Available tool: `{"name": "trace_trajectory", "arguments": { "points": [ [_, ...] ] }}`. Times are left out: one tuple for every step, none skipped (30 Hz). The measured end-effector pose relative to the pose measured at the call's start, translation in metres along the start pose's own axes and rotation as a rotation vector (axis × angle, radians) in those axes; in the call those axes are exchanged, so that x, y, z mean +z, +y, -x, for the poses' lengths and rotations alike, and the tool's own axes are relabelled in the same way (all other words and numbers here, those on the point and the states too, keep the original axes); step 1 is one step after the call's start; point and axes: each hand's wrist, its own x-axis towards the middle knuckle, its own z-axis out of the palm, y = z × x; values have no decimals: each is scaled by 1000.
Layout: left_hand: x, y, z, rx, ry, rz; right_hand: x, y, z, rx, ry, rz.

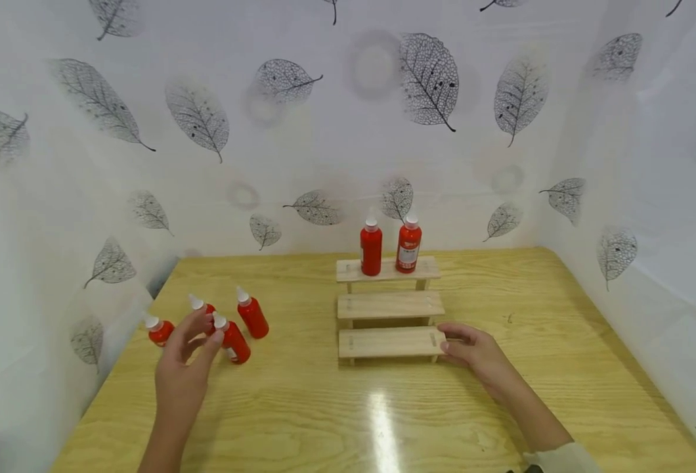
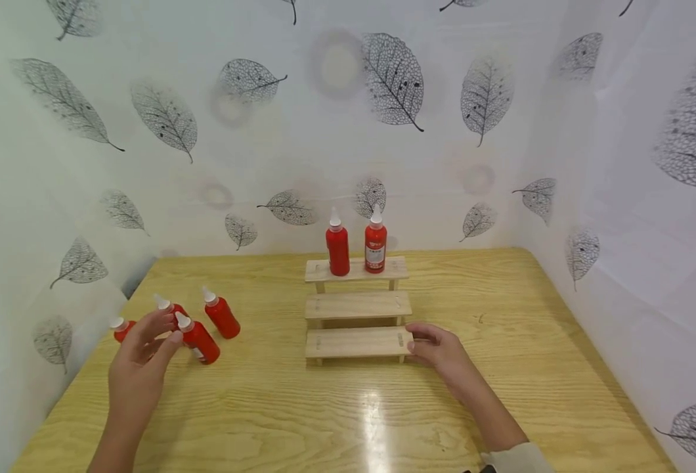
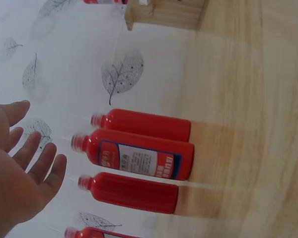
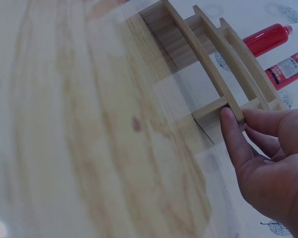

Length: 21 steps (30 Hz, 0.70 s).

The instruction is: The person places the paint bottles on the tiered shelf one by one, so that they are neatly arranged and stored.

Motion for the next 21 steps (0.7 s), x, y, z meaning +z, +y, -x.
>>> {"name": "trace_trajectory", "arguments": {
  "points": [
    [-1, -4, -1, -25, 3, -7, 0, 0, 0, -2, -2, 6],
    [-3, -7, -1, -50, -1, -13, -1, 0, 0, -2, -4, 9],
    [-4, -10, -2, -76, -14, -17, -1, 0, 0, -1, -5, 10],
    [-5, -14, -3, -97, -35, -19, -1, 0, 0, 1, -7, 11],
    [-6, -17, -5, -110, -63, -18, -1, -1, 0, 2, -8, 10],
    [-7, -20, -6, -124, -92, -18, -1, -1, 1, 2, -10, 9],
    [-8, -23, -7, -133, -123, -16, -1, 0, 1, 2, -10, 7],
    [-8, -25, -9, -143, -153, -19, -1, 0, 1, 2, -10, 2],
    [-8, -28, -10, -149, -178, -24, -1, 0, 1, 2, -10, -3],
    [-8, -30, -10, -149, -200, -28, -1, 0, 1, 1, -9, -8],
    [-7, -31, -11, -146, -215, -33, -1, 0, 1, 0, -8, -11],
    [-7, -32, -12, -151, -224, -39, -1, 1, 1, 0, -8, -13],
    [-6, -32, -12, -158, -231, -42, -1, 1, 1, 0, -7, -14],
    [-6, -33, -13, -168, -238, -45, -1, 1, 1, 0, -5, -16],
    [-5, -33, -13, -175, -245, -44, -1, 1, 1, 1, -4, -17],
    [-5, -34, -14, -184, -255, -43, -1, 1, 1, 1, -3, -15],
    [-5, -34, -14, -197, -263, -46, -1, 1, 1, 2, -3, -13],
    [-5, -34, -15, -213, -271, -46, -2, 1, 0, 2, -4, -12],
    [-5, -34, -16, -223, -280, -44, -2, 1, 0, 1, -4, -9],
    [-5, -35, -16, -231, -288, -44, -2, 1, 0, 0, -6, -7],
    [-5, -35, -17, -236, -295, -46, -2, 1, 0, 0, -7, -8]
  ]
}}
